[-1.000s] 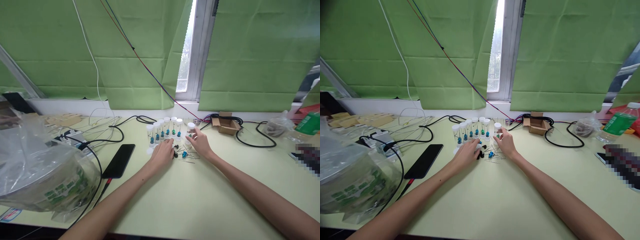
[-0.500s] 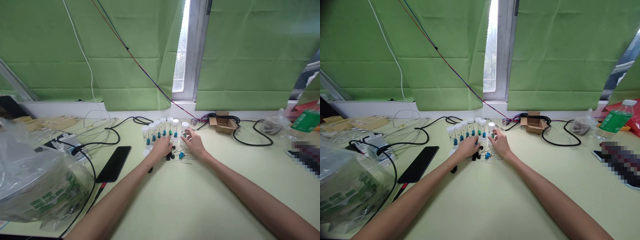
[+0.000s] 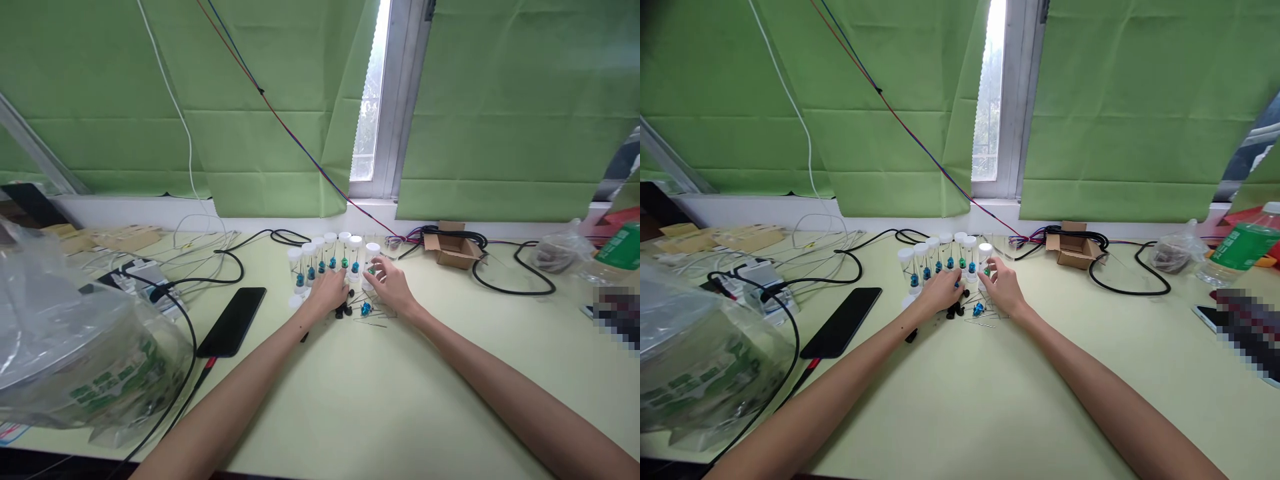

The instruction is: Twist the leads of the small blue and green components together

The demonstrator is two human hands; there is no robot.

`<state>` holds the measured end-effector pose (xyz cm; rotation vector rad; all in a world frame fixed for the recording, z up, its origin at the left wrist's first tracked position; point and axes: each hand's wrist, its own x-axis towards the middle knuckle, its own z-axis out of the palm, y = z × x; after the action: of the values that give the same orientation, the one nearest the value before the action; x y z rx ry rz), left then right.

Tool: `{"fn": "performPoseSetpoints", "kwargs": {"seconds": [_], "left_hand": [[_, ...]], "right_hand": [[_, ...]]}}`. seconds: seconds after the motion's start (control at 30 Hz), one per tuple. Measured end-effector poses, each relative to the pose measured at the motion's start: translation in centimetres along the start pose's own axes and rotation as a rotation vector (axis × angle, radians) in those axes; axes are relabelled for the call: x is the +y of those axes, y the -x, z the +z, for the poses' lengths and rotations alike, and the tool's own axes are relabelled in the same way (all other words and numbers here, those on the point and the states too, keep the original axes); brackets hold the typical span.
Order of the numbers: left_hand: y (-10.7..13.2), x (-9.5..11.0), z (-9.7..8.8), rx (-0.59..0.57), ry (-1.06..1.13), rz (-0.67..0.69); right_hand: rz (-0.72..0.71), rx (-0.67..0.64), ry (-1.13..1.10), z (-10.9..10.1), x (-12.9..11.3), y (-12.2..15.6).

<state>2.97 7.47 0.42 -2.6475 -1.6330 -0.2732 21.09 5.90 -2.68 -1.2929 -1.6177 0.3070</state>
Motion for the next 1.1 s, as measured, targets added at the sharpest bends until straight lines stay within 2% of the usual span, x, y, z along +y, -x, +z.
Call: {"fn": "performPoseSetpoints", "kwargs": {"seconds": [0.23,0.57,0.8,1.1], "left_hand": [[0.5,0.0,0.1,0.035,0.028,0.022],[2.5,0.0,-0.2,0.044,0.094,0.064],[3.6,0.0,-0.4,0.074,0.272,0.089],[3.7,-0.8,-0.3,0.115,0.434,0.118]], "right_hand": [[0.001,-0.020,0.010,0.0,-0.2,0.3],[-0.021,-0.108,-0.011,0.0,-1.4,0.6],[-0.039,-0.130,0.002,0.8,-2.0,0.5],[-0.057,-0.127,0.092,1.8,-3.2,0.3]]}}
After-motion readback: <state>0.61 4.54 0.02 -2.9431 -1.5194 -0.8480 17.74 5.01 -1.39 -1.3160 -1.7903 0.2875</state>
